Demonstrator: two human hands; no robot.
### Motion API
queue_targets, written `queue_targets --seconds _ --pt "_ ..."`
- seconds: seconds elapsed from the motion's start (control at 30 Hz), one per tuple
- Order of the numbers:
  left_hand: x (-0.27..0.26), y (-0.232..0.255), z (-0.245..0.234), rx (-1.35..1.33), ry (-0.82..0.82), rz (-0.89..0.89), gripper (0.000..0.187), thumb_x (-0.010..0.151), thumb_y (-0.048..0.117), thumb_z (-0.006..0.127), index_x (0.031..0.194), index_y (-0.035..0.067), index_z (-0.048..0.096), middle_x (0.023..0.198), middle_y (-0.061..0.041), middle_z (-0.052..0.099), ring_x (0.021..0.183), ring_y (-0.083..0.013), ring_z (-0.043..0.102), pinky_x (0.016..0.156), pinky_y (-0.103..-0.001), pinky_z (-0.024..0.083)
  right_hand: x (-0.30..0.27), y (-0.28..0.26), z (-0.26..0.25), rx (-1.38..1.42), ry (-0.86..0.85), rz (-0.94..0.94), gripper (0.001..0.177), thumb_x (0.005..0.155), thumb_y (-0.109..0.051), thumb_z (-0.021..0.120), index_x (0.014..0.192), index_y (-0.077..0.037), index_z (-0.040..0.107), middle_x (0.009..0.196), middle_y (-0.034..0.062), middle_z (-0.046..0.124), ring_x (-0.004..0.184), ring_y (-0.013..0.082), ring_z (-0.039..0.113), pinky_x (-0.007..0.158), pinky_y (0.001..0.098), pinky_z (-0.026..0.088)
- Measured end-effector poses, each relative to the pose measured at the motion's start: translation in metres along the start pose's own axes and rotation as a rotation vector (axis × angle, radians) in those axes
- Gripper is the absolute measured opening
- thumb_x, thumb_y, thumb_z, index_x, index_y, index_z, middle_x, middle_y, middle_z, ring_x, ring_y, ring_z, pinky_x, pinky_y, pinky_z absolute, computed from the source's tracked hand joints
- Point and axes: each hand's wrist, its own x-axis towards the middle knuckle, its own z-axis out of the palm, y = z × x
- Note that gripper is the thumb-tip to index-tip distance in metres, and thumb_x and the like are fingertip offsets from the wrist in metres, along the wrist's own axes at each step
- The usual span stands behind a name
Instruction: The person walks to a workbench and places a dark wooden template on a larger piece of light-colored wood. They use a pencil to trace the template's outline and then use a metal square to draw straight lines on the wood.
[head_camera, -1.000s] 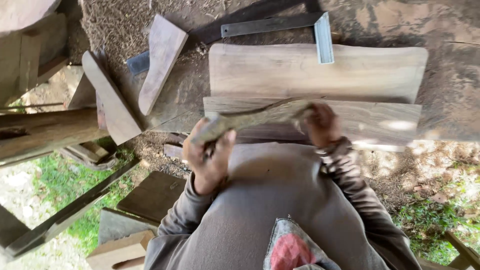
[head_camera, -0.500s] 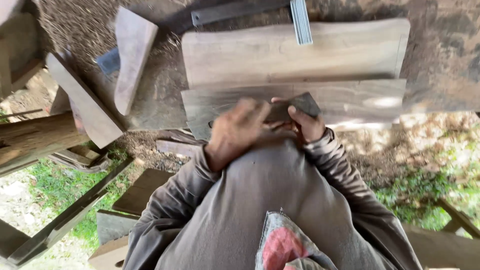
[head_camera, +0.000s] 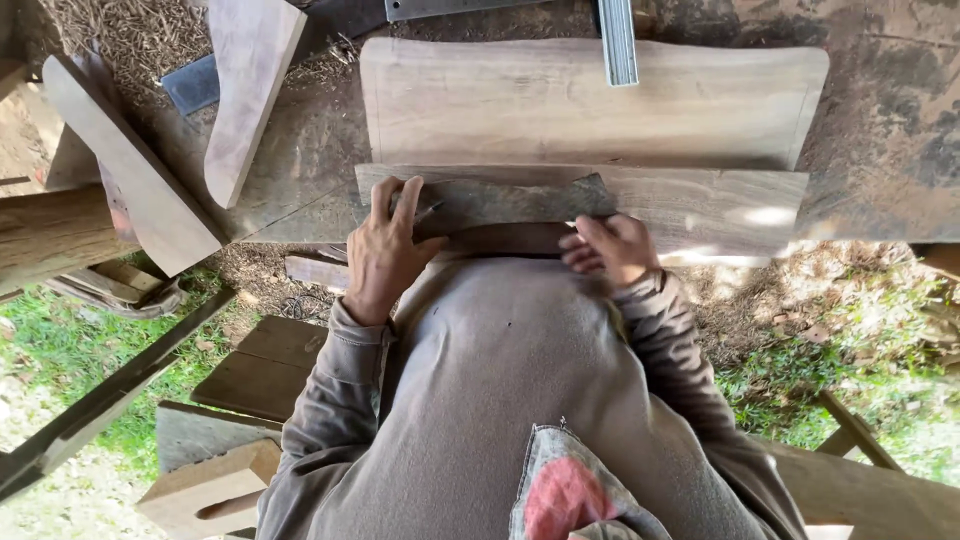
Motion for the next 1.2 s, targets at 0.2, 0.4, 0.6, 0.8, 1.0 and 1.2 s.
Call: queue_targets --seconds 0.2,0.4,0.6,0.8,1.0,1.2 --pt "0.000 -0.010 0.004 -0.010 0.005 0.000 0.094 0.068 0.035 0.096 0.145 0.011 0.049 0.136 -0.011 0.050 0.095 -0.0321 0.070 0.069 -0.042 0.058 -0.015 0.002 -0.023 -0.974 0.481 -0.501 0.036 0.095 -0.035 0.076 0.113 -0.005 0.067 0.084 0.0093 0.072 0.066 0.0193 0.067 0.054 0.0368 0.056" --pt "-0.029 -0.029 0.017 -0.032 0.135 -0.222 0.110 0.066 0.045 0.097 0.153 0.010 0.039 0.139 -0.020 0.044 0.096 -0.0333 0.067 0.065 -0.041 0.060 -0.017 -0.006 -0.010 -1.153 0.440 -0.740 0.058 0.089 -0.037 0.084 0.137 -0.009 0.067 0.104 0.0093 0.065 0.072 0.0158 0.064 0.063 0.0349 0.058" --pt "-0.053 -0.043 0.029 -0.057 0.338 -0.279 0.113 0.065 0.046 0.098 0.152 0.009 0.037 0.137 -0.021 0.042 0.107 -0.0338 0.061 0.074 -0.040 0.062 -0.006 0.003 -0.026 -1.242 0.392 -0.758 0.052 0.095 -0.035 0.082 0.140 -0.012 0.069 0.105 0.0066 0.061 0.073 0.0145 0.063 0.061 0.0296 0.057" --pt "-0.045 -0.045 0.015 -0.380 0.240 -0.408 0.069 0.085 0.028 0.090 0.140 0.002 0.057 0.122 -0.015 0.064 0.110 -0.0283 0.064 0.092 -0.040 0.056 0.006 -0.005 -0.028 -1.256 0.439 -0.869 0.049 0.096 -0.032 0.084 0.138 -0.013 0.069 0.109 0.0065 0.061 0.071 0.0130 0.063 0.059 0.0291 0.055" --pt "-0.036 -0.051 0.015 -0.423 0.263 -0.349 0.047 0.088 0.013 0.086 0.128 -0.001 0.065 0.110 -0.012 0.066 0.098 -0.0227 0.063 0.085 -0.037 0.053 0.021 -0.024 -0.032 -1.392 0.264 -0.965 0.059 0.092 -0.029 0.084 0.145 -0.013 0.063 0.105 0.0078 0.060 0.073 0.0142 0.062 0.056 0.0267 0.056" --pt "-0.035 -0.056 0.016 -0.411 0.381 -0.186 0.019 0.092 0.000 0.075 0.104 0.004 0.060 0.102 -0.006 0.060 0.083 -0.0181 0.056 0.068 -0.029 0.050 0.029 -0.015 -0.028 -1.353 0.198 -0.948 0.045 0.096 -0.020 0.083 0.137 -0.020 0.062 0.111 0.0031 0.057 0.084 0.0128 0.063 0.068 0.0264 0.059"
